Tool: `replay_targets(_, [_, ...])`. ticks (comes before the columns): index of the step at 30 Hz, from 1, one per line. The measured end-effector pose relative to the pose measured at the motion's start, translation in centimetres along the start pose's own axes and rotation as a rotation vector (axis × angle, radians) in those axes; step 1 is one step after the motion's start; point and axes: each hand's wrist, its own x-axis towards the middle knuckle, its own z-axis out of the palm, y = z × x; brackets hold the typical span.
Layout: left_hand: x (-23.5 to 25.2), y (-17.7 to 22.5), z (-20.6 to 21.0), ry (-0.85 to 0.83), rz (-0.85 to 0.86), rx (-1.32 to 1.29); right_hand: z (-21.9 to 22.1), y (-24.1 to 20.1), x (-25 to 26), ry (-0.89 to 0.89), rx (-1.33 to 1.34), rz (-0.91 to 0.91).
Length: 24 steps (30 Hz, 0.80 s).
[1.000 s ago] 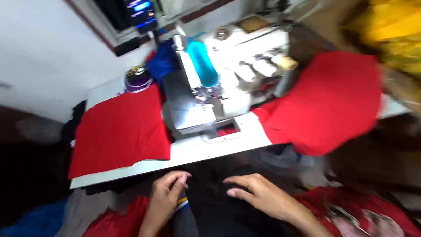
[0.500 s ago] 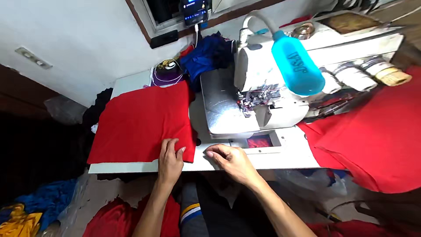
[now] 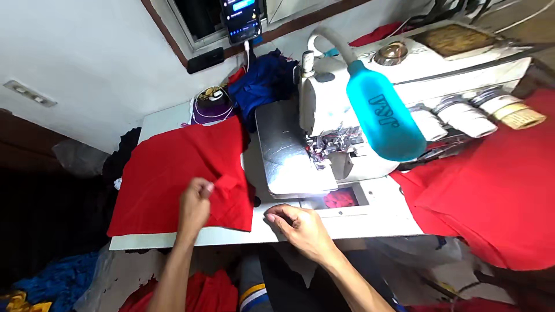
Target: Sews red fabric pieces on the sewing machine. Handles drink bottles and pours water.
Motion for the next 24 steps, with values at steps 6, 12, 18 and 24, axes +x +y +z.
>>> replay_targets(6, [7.0,9.9,-8.3,0.386,0.338,0.001,-0.3,-0.1,0.1,-0.016,-0.03,0.05])
replay_targets(12, [-0.8,13.2,-7.8,0.484,0.752,0.022,1.9,-8.4,-0.8,-0.289,0.657,0.057])
replay_targets(18, [-17.3,7.3,-1.7,0.135,0.796,-0.105,1.4,-14.8,3.5,-0.037,1.258,0.255])
replay_targets(24, [-19.2,5.1,3.3,-0.079,0.748,-0.377,-4.4,-13.8,2.9,0.271,0.889,0.128])
